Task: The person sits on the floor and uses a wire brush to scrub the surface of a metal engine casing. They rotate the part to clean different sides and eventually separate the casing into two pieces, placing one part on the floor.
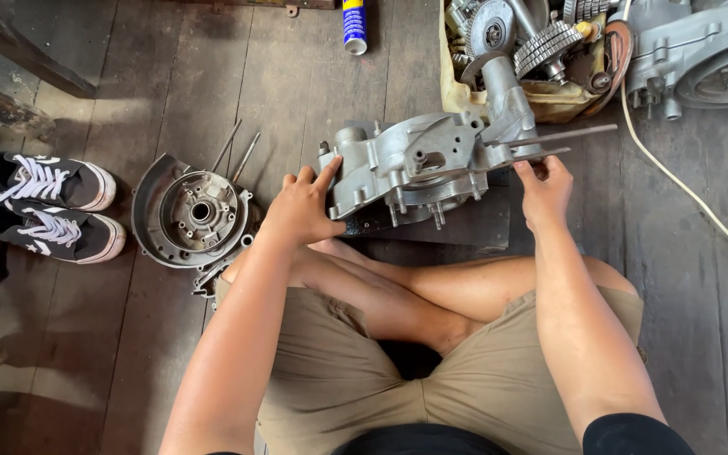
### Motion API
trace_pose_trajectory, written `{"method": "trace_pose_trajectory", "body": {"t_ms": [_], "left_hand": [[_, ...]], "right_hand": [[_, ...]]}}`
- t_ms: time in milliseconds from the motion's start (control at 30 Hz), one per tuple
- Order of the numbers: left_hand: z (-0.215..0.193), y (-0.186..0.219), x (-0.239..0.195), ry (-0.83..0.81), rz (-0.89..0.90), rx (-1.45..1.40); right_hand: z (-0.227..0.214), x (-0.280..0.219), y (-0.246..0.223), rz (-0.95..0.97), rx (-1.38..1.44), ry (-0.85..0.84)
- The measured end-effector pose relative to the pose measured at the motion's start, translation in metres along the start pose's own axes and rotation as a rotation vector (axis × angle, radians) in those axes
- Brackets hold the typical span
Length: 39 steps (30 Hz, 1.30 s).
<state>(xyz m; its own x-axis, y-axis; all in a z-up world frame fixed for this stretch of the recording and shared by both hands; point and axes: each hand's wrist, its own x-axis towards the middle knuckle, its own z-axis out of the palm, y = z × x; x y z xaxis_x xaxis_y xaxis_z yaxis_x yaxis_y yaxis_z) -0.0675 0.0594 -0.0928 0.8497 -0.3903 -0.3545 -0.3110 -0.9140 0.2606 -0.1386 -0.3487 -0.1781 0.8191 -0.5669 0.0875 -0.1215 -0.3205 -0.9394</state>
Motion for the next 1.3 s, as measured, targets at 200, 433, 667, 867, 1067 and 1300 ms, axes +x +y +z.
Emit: {"method": "trace_pose_trajectory", "body": {"t_ms": [200, 433, 667, 867, 1067, 1300], "left_hand": [[0.003, -0.003, -0.001, 0.048, 0.014, -0.029], [0.011, 0.011, 0.003, 0.152, 0.119, -0.081], [0.012, 0.011, 0.005, 0.203, 0.185, -0.114], [0.007, 0.014, 0.007, 0.178, 0.198, -0.085], [0.007, 0.015, 0.009, 0.139, 0.149, -0.079], [0.012, 0.009, 0.013, 0.139, 0.15, -0.15]], "right_hand": [[0.009, 0.006, -0.016, 0.042, 0.044, 0.028], [0.002, 0.004, 0.001, 0.1, 0.029, 0.213], [-0.001, 0.0, 0.006, 0.11, 0.038, 0.264], [-0.009, -0.005, 0.0, 0.145, 0.037, 0.23], [-0.018, -0.011, -0.007, 0.347, 0.181, 0.098], [-0.021, -0.015, -0.011, 0.389, 0.157, 0.127]]}}
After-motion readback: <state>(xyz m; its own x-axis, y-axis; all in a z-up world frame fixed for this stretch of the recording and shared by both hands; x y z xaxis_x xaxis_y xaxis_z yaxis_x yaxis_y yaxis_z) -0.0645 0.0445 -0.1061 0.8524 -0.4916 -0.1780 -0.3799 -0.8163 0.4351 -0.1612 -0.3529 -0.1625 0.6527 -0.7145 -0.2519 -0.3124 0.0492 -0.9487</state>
